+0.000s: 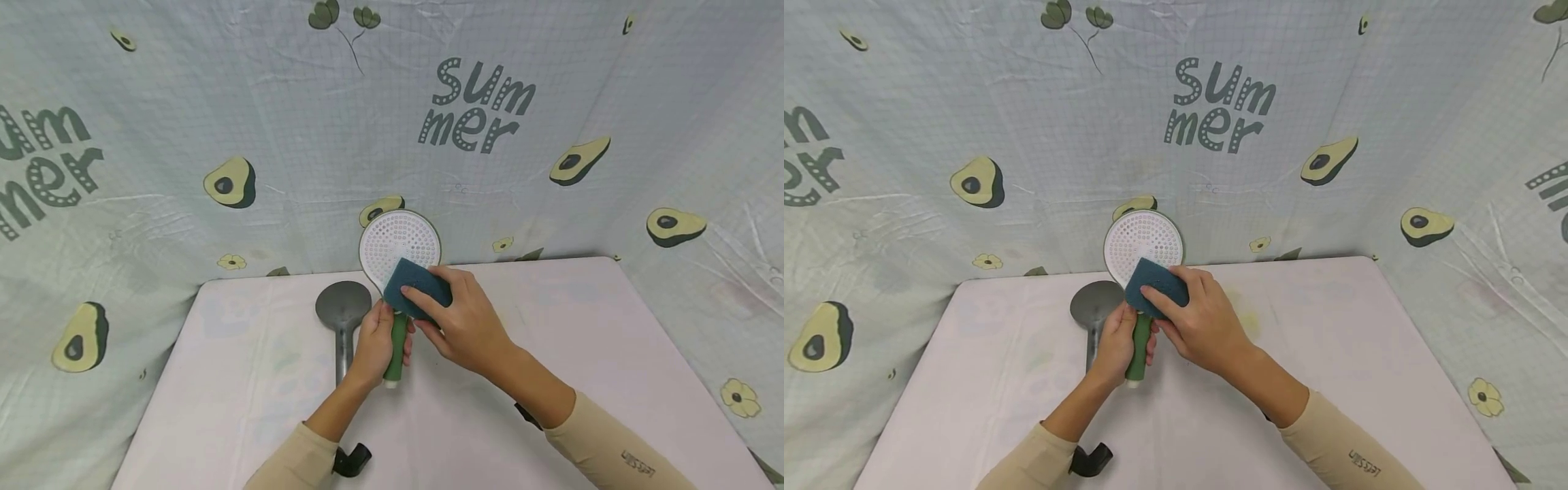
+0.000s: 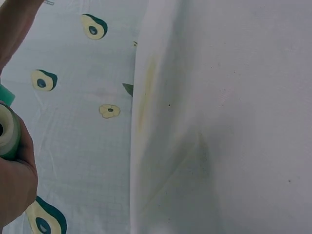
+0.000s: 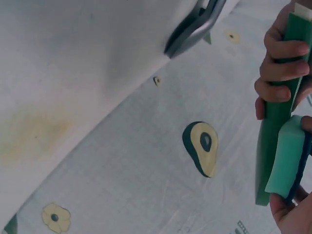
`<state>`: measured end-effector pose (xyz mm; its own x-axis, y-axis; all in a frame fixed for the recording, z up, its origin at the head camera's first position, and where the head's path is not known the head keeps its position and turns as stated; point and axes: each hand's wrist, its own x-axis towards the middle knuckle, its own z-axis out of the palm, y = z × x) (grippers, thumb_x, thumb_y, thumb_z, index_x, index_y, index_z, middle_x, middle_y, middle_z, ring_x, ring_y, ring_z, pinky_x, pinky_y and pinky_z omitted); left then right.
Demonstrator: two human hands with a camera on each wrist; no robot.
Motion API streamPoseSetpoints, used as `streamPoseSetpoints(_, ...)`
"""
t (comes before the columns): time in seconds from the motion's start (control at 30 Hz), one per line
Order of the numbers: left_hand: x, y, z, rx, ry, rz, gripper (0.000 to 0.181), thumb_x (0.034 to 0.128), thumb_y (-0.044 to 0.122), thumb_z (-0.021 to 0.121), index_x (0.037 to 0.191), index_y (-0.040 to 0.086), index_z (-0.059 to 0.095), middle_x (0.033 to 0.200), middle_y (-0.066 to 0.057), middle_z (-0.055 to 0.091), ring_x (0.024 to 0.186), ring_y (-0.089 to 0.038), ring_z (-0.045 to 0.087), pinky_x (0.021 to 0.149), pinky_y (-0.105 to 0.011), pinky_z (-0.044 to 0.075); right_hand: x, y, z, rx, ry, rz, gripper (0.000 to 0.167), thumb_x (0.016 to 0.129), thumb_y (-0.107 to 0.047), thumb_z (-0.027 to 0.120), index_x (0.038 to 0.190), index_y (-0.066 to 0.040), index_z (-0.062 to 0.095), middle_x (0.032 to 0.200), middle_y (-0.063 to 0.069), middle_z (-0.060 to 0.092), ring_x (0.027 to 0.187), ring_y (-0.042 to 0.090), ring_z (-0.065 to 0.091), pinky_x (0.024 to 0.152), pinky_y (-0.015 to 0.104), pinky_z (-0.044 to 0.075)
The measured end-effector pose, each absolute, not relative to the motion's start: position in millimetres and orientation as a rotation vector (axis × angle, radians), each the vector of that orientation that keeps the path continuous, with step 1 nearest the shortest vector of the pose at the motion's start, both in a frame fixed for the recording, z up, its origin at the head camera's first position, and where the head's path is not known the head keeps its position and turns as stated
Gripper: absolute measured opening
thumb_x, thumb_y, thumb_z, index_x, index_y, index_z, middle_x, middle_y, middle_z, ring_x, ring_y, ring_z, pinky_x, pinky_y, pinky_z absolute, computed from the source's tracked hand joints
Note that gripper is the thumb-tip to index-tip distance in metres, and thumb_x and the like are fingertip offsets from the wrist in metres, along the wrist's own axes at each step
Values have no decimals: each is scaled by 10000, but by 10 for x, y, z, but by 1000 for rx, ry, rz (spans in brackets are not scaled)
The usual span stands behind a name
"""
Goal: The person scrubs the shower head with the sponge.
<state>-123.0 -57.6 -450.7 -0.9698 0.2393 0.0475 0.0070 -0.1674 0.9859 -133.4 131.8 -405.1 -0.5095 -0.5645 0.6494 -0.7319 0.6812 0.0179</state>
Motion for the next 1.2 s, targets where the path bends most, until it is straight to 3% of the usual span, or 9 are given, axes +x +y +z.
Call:
streamPoseSetpoints(0.1,-1234,-587,-4513,234,1845,2294,508,1148,395,214,1087,-23,496,714,-60,592,475,-103,554,434,-244,511,-1355,1350,-4070,1010,-2242,399,493,936,-238,765,1403,-206,610,1421,305,478,1281,444,515,1001,565,528)
streamPoseSetpoints(0.23,-1235,-596,-4500,160,1746,2289,553,1142,432,224,1162,-39,514,728,-4,588,488,-93,546,441,-245,505,-1455,1447,-4000,980,-2210,489,379,1041,-261,623,1410,-206,557,1452,305,419,1307,456,492,999,580,540)
streamPoseSetpoints(0.4,-1232,-597,-4478,141,1659,2283,554,1143,423,193,1238,-39,484,742,10,583,491,-88,550,441,-244,506,-1558,1542,-3890,899,-2202,604,413,1036,-273,637,1413,-169,506,1481,302,368,1312,484,461,990,616,531)
streamPoseSetpoints(0.57,-1227,-606,-4444,163,1634,2305,590,1140,436,173,1176,-55,499,717,6,595,479,-93,568,440,-249,513,-1509,1495,-4004,1018,-2164,583,366,1057,-357,555,1373,-176,524,1430,302,382,1286,455,483,975,580,553)
streamPoseSetpoints(0.8,-1229,-624,-4430,191,1605,2303,442,1138,300,161,1061,23,496,697,4,601,459,-90,564,436,-241,503,-1445,1423,-4201,1152,-2121,470,448,957,-240,764,1340,-235,531,1391,281,382,1254,414,513,983,519,555)
streamPoseSetpoints(0.97,-1215,-625,-4433,199,1597,2292,560,1143,420,155,1113,-10,513,694,20,591,458,-75,561,435,-232,502,-1528,1485,-4059,1082,-2095,519,322,1046,-319,594,1340,-198,540,1412,284,384,1259,429,525,963,544,563)
streamPoseSetpoints(1.2,-1195,-662,-4465,271,1663,2265,605,1142,410,163,1197,-118,453,684,6,577,450,-91,574,427,-262,516,-1674,1626,-3773,987,-2164,635,491,1059,-434,525,1430,-120,457,1471,308,380,1241,444,564,938,560,576)
